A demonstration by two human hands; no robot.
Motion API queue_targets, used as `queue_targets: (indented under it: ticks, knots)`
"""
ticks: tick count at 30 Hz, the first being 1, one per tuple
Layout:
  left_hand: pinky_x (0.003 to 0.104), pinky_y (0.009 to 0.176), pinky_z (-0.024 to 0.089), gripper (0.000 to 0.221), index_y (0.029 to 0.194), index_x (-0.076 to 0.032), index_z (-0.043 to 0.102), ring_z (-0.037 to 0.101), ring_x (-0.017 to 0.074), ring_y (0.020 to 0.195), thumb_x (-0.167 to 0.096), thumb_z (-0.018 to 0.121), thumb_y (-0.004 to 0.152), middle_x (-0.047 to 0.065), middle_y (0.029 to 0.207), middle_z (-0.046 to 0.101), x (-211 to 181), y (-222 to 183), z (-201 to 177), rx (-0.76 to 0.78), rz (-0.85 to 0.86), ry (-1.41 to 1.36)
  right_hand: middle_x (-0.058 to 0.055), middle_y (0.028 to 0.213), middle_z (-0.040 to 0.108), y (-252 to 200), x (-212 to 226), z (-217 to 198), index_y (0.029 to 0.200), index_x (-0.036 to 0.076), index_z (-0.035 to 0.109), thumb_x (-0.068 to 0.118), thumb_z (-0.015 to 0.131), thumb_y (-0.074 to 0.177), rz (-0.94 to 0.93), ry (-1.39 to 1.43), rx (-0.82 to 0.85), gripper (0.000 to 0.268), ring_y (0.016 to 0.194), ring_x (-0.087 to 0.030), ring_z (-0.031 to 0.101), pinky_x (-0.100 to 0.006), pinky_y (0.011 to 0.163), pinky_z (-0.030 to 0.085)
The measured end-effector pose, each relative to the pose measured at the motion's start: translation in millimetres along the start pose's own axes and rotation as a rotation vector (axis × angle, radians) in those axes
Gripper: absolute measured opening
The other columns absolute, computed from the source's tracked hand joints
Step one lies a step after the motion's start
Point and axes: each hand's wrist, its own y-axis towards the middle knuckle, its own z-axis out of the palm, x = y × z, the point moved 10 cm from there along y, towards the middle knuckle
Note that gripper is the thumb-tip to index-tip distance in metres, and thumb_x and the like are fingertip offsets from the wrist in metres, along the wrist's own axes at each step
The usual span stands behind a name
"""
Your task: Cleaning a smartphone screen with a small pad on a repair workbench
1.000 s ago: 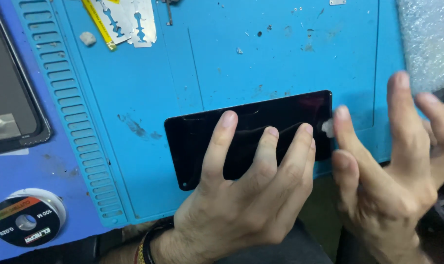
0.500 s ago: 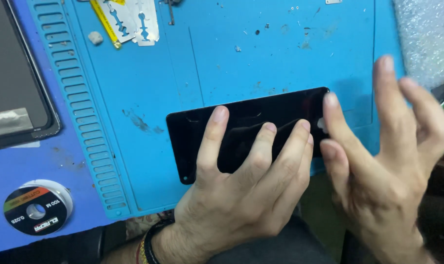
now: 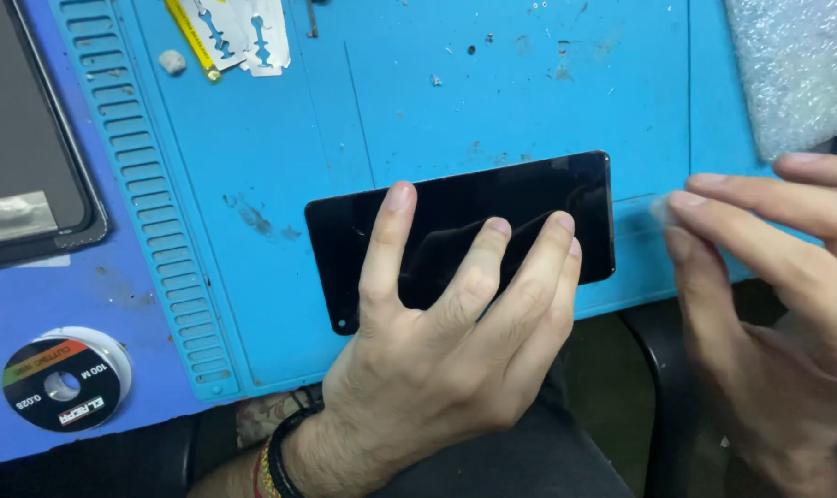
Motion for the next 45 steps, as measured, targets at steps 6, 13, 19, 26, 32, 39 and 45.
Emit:
queue_targets:
  ticks: [6,13,19,26,32,39,45]
  knots:
    - [0.059,0.106,0.052,0.025,0.122,-0.018,0.081,0.065,0.017,0.112,-0.023,0.058,0.115,-0.003,0.132,0.073,1.7,-1.6,0.1,0.02,0.0,-0.029,-0.019,0.113,0.078,15.2,16.8,13.5,0.123,-0.004,0.086,0.001,0.084,0.118,-0.205,-0.189,0.019,0.007,0.11,-0.05,0.066,-0.057,0.104,0.058]
    - [0.057,0.106,0.052,0.032,0.123,-0.017,0.081,0.064,0.0168,0.113,-0.022,0.051,0.114,-0.004,0.132,0.072,4.9,-0.7,1.7,0.041,-0.015,-0.034,-0.034,0.142,0.071,8.9,32.2,22.7,0.13,-0.002,0.081,0.019,0.058,0.116,-0.112,-0.291,0.094,0.034,0.123,-0.054,0.055,-0.059,0.11,0.05]
    - [0.059,0.105,0.053,0.022,0.121,-0.019,0.082,0.066,0.017,0.112,-0.021,0.061,0.114,-0.004,0.132,0.072,2.5,0.5,2.9,0.031,-0.003,-0.031,-0.041,0.16,0.056,20.4,14.3,23.6,0.141,-0.009,0.084,0.012,0.065,0.125,-0.198,-0.345,0.031,0.032,0.129,-0.06,0.056,-0.068,0.114,0.053]
    - [0.058,0.104,0.054,0.022,0.122,-0.019,0.081,0.065,0.0171,0.112,-0.023,0.06,0.115,-0.003,0.133,0.071,2.4,0.4,4.7,0.049,-0.001,-0.035,-0.044,0.149,0.068,13.3,19.1,21.1,0.131,-0.005,0.086,0.015,0.069,0.118,-0.168,-0.31,0.089,0.029,0.126,-0.06,0.056,-0.062,0.111,0.052]
    - [0.058,0.104,0.053,0.024,0.122,-0.02,0.081,0.065,0.0168,0.113,-0.023,0.058,0.114,-0.004,0.133,0.071,3.6,1.0,4.4,0.057,0.002,-0.019,-0.038,0.153,0.067,11.0,19.8,20.5,0.134,0.001,0.084,0.016,0.072,0.116,-0.146,-0.368,0.137,0.026,0.124,-0.057,0.06,-0.062,0.11,0.057]
    - [0.058,0.103,0.054,0.023,0.124,-0.02,0.081,0.066,0.0159,0.111,-0.024,0.061,0.114,-0.005,0.133,0.07,1.5,3.3,4.3,0.051,0.009,-0.007,-0.041,0.152,0.063,12.0,24.1,16.0,0.136,-0.006,0.084,0.01,0.066,0.121,-0.131,-0.307,0.059,0.028,0.128,-0.058,0.058,-0.064,0.111,0.054]
    - [0.057,0.103,0.052,0.015,0.123,-0.021,0.079,0.066,0.0148,0.112,-0.029,0.069,0.116,-0.006,0.133,0.072,1.1,2.8,8.1,0.073,0.009,-0.007,-0.033,0.138,0.075,-15.5,13.3,6.9,0.123,0.006,0.084,0.016,0.073,0.104,-0.179,-0.321,0.226,0.024,0.123,-0.059,0.068,-0.064,0.112,0.057]
